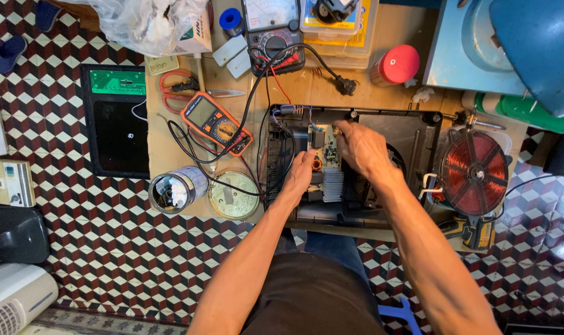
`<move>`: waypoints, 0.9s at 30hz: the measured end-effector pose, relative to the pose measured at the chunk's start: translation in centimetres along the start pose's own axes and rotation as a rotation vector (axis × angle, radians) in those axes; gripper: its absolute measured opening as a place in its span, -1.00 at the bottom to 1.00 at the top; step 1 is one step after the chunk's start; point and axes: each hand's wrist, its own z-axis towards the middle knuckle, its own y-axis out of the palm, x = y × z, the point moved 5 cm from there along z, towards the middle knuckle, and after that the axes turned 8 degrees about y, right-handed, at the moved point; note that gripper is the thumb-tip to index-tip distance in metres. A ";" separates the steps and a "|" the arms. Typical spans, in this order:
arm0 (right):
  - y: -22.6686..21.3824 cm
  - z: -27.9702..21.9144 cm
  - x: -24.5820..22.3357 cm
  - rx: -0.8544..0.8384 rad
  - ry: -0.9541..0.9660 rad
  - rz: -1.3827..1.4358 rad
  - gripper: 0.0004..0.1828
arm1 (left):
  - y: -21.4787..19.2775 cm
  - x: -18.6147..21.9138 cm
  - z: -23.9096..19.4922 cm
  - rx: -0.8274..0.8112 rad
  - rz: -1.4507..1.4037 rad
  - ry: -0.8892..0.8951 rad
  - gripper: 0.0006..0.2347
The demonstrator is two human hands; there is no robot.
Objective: The person uses a hot air gun on a circuit board, then places it into a black plastic housing with a fan. They connect a power cord, move the housing, and use a screwdriver to secure the board inside the case.
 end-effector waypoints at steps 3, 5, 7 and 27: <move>-0.7 1.4 1.9 -0.012 0.055 0.052 -0.78 | -0.3 0.4 -0.2 0.038 -0.005 0.036 -0.49; -2.1 1.4 2.9 0.142 0.074 0.134 -0.82 | -0.3 0.8 -0.3 0.062 0.046 0.014 -0.51; -2.4 1.3 4.8 0.131 0.313 0.423 -0.75 | -0.3 0.9 -0.6 0.088 0.147 -0.057 -0.51; 6.4 -20.0 2.8 0.238 0.776 1.171 -0.68 | -2.1 4.9 -5.6 -0.094 0.711 0.661 -0.46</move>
